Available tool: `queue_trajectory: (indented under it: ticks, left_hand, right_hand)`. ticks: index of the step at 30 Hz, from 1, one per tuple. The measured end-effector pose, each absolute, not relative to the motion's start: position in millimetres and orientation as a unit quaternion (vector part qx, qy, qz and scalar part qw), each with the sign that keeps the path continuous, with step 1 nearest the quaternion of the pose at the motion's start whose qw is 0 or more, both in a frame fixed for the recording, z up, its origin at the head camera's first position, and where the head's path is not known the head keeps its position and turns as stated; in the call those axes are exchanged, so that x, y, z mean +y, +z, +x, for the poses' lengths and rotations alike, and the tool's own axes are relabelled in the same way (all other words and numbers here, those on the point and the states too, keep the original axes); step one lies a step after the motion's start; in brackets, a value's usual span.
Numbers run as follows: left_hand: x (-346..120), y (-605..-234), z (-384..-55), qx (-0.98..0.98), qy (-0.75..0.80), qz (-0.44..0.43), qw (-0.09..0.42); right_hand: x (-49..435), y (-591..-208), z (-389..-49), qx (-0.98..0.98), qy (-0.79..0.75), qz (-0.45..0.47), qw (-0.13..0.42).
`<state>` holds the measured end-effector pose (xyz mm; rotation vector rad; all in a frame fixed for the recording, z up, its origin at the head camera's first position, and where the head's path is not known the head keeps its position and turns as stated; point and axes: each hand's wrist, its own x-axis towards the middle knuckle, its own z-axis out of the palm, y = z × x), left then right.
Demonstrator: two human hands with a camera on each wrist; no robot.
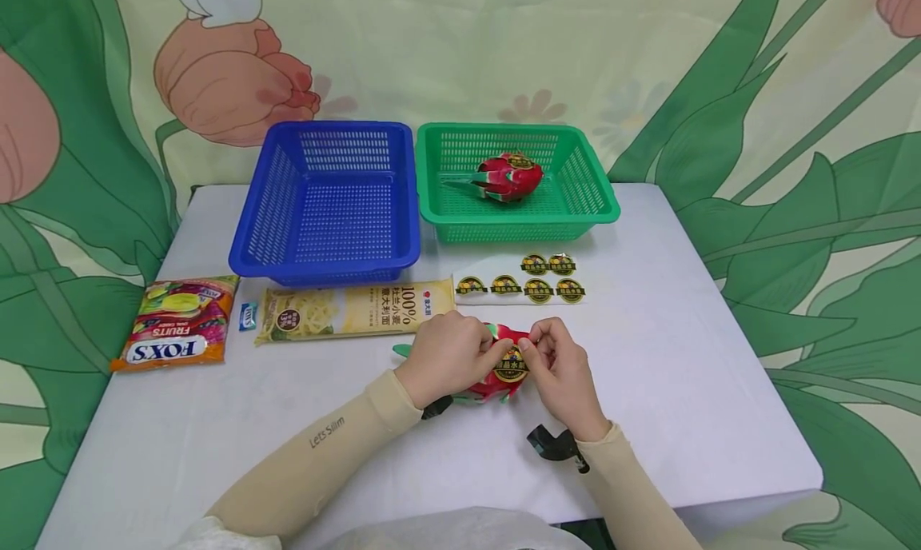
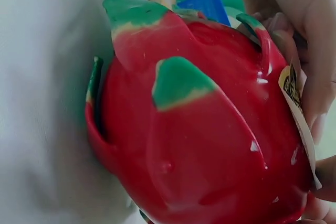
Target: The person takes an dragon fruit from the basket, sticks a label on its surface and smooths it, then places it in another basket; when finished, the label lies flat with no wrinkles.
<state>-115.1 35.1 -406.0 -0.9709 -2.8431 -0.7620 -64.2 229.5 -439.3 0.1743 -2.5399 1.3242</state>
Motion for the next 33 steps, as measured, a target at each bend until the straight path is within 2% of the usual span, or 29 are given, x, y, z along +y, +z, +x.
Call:
queue_trajectory:
  ticks: [9, 29, 33]
  left_hand:
    - [35.4, -404.7, -114.7, -0.918, -0.242, -0.314, 0.016]
    - [33.4, -406.3, -114.7, -0.919, -0.226, -0.322, -0.014]
    - [34.4, -407.6, -112.6, -0.923, -0.211, -0.322, 0.001]
  right_hand:
    - [229.6, -442.9, -62.7, -0.872, 0.462, 0.077, 0.142]
    - [252.9, -456.1, -58.3, -0.861, 0.469, 0.171, 0.100]
    - [257.7, -457.7, -60.1, -0.855, 0.480, 0.183, 0.076]
